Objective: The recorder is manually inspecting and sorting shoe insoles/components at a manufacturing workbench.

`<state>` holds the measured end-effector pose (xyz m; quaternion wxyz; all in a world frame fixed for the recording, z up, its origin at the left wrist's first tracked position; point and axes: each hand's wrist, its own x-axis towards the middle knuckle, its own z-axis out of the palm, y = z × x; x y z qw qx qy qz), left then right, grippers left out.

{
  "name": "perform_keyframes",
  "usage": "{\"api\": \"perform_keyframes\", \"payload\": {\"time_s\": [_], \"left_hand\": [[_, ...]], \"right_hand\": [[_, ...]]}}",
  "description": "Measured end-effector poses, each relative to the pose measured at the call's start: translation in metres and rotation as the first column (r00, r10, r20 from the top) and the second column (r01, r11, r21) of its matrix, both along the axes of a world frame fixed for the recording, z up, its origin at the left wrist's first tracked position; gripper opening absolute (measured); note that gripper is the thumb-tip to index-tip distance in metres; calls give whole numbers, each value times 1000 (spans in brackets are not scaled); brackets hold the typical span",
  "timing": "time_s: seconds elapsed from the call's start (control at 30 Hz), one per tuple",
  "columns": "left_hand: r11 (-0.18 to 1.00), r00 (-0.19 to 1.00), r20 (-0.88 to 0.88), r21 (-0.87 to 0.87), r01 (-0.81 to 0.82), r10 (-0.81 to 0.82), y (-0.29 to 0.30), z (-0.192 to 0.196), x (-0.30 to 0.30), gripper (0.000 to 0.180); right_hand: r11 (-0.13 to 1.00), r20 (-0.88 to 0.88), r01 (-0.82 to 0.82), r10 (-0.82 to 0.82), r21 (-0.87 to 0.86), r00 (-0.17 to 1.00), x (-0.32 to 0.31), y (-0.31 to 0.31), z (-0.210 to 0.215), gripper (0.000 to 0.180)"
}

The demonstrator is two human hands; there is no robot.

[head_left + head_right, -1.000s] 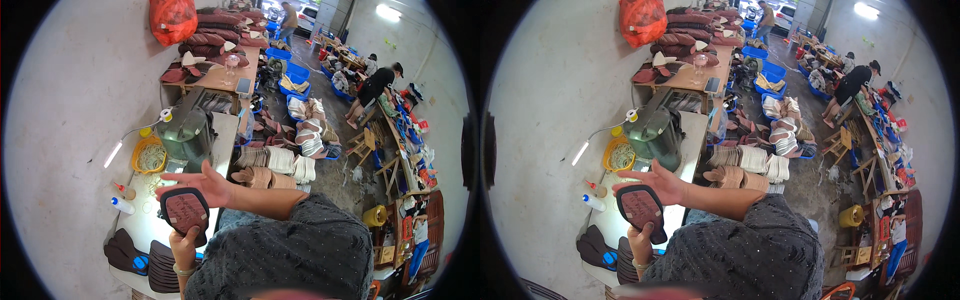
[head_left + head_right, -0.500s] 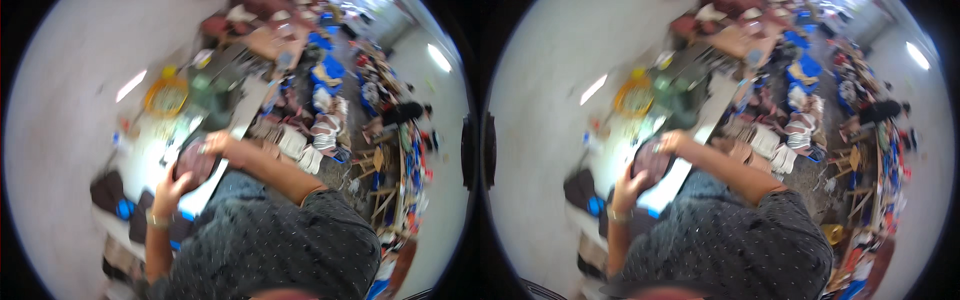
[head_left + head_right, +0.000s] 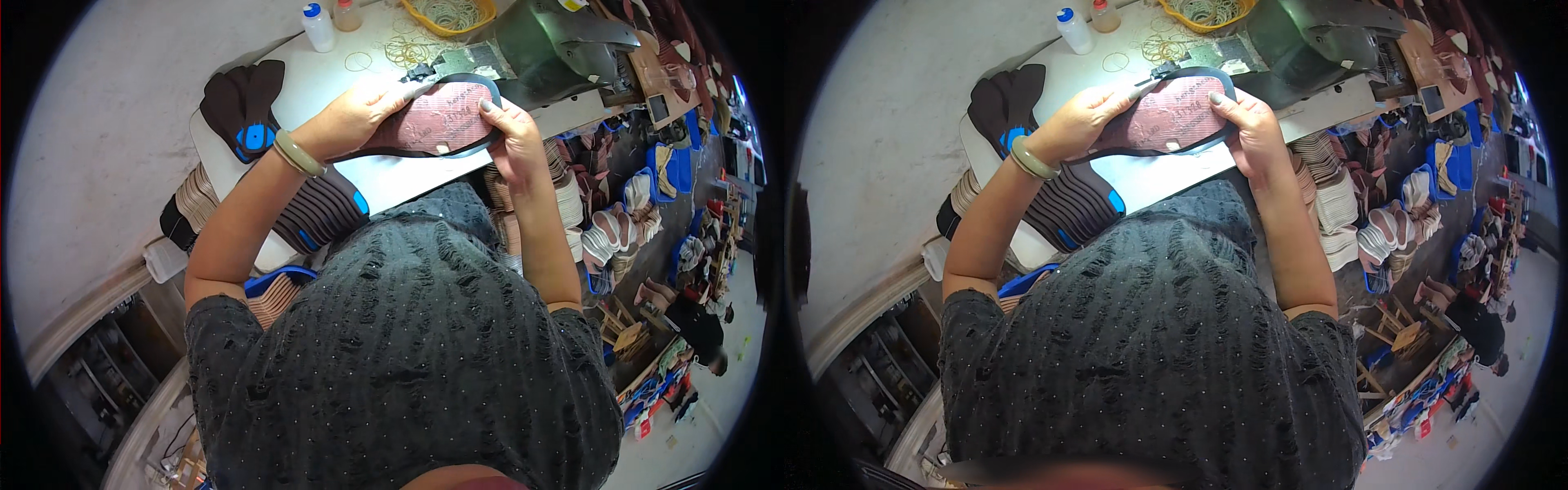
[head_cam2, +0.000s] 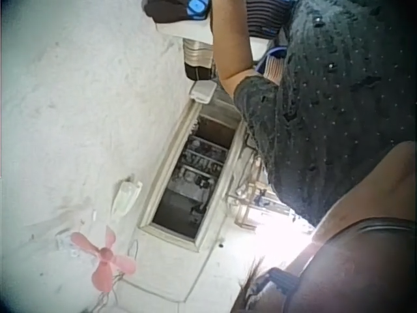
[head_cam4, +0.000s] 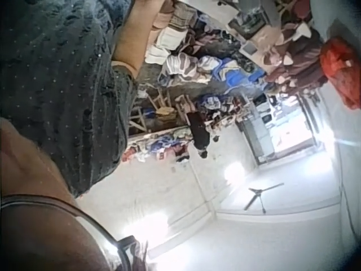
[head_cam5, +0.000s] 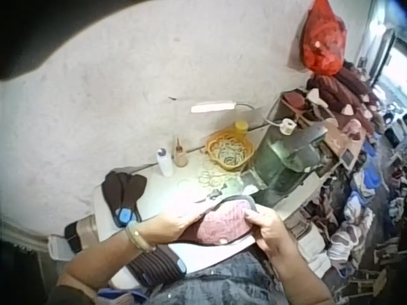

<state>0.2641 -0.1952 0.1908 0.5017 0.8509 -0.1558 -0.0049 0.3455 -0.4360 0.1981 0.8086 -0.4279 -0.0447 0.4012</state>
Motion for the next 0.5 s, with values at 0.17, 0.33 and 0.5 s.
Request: {"api": "perform_keyframes", "payload": {"time_s": [0.17,0.33,0.5], "left_hand": [[992,998,0,111,-67,68,7,-15,4,33],[999,973,-227,-28,45,-50,35,-50,25,37],[961,987,-154,263,91,-52,46,-50,61,61]], "right_hand": [[969,-17,-201,201,-145,979,-13,-2,-23,27],[819,-62,-477,484,-318,873,-25,16,-52,29],[867,42,-314,357,-387,933,-25,37,-101,30]]}}
